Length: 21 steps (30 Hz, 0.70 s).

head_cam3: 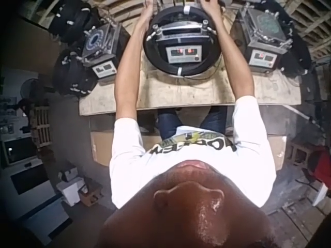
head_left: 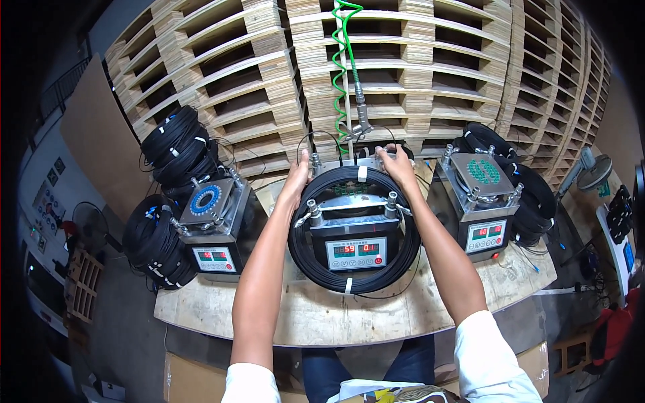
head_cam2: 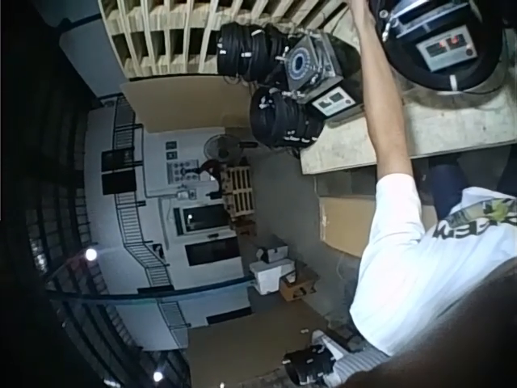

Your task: Processing or sealing the ends of a cable coil using industrial machinery and a liquid spray.

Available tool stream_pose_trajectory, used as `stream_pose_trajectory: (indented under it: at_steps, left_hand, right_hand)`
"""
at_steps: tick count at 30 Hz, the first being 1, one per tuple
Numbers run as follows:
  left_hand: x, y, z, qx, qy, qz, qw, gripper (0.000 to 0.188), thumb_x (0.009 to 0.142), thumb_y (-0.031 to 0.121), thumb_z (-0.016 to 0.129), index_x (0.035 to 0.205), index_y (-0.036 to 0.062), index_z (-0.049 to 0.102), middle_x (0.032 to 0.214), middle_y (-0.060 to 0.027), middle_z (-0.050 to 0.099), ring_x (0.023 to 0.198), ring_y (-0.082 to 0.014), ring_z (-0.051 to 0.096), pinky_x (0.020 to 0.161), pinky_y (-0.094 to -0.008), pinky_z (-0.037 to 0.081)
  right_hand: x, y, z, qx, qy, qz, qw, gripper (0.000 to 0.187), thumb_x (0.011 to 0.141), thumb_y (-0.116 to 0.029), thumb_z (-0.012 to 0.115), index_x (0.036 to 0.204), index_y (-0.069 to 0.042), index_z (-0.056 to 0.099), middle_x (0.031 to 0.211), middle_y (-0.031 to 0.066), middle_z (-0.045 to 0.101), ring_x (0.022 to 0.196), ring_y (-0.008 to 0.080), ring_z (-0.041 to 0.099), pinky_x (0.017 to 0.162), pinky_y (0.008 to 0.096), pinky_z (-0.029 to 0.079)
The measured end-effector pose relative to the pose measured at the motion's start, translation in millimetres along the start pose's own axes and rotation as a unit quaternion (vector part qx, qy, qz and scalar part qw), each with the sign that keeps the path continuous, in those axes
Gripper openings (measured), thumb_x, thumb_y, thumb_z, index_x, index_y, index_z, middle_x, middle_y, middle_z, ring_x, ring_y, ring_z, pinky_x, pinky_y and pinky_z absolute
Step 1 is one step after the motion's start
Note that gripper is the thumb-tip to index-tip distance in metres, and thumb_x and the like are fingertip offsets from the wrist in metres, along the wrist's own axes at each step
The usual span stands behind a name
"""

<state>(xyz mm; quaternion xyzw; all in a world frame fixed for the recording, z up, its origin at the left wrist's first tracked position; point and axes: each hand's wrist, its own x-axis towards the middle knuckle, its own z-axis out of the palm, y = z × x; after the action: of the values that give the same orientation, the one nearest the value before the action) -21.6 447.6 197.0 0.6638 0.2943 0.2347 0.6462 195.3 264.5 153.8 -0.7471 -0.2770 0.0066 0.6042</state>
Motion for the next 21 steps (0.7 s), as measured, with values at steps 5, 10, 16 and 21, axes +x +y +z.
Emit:
stream_pose_trajectory:
  at_steps: [5, 10, 16, 21]
  left_hand:
    - [-17, 13, 2, 0.009, -0.015, -0.033, 0.999, 0.078, 0.100, 0.062, 0.036, 0.142, -0.0035, 0.043, 0.127, -0.0166, 0.057, 0.093, -0.0181, 0.054, 0.085, -0.0346, 0.048]
    - [-11, 7, -1, 0.023, 0.001, -0.010, 1.000, 0.082, 0.100, 0.063, 0.035, 0.143, -0.0063, 0.041, 0.134, -0.0201, 0.054, 0.115, -0.0261, 0.056, 0.097, -0.0376, 0.044]
    - [5, -6, -9, 0.001, 0.059, -0.033, 0.998, 0.087, 0.097, 0.066, 0.038, 0.140, -0.0102, 0.041, 0.128, -0.0242, 0.056, 0.108, -0.0287, 0.059, 0.092, -0.0405, 0.048]
    - [5, -2, -3, 0.025, 0.017, -0.027, 0.999, 0.089, 0.096, 0.068, 0.037, 0.139, -0.0097, 0.043, 0.120, -0.0233, 0.060, 0.098, -0.0263, 0.060, 0.084, -0.0398, 0.050]
  right_hand:
    - [-9, -17, 0, -0.046, -0.011, 0.054, 0.997, 0.071, 0.083, -0.061, 0.062, 0.124, -0.002, 0.058, 0.112, 0.0280, 0.066, 0.108, 0.0412, 0.063, 0.094, 0.0436, 0.048]
    - [-22, -36, -5, -0.127, -0.007, 0.010, 0.992, 0.077, 0.084, -0.062, 0.062, 0.131, -0.002, 0.054, 0.121, 0.0298, 0.062, 0.116, 0.0425, 0.059, 0.098, 0.0441, 0.046]
    - [-21, -31, -1, -0.061, -0.013, -0.030, 0.998, 0.076, 0.085, -0.056, 0.065, 0.132, 0.002, 0.052, 0.122, 0.0307, 0.061, 0.117, 0.0418, 0.059, 0.100, 0.0423, 0.045]
    - [-8, -13, -5, -0.036, -0.014, 0.000, 0.999, 0.075, 0.085, -0.056, 0.065, 0.131, 0.002, 0.053, 0.120, 0.0301, 0.062, 0.116, 0.0413, 0.060, 0.099, 0.0424, 0.045]
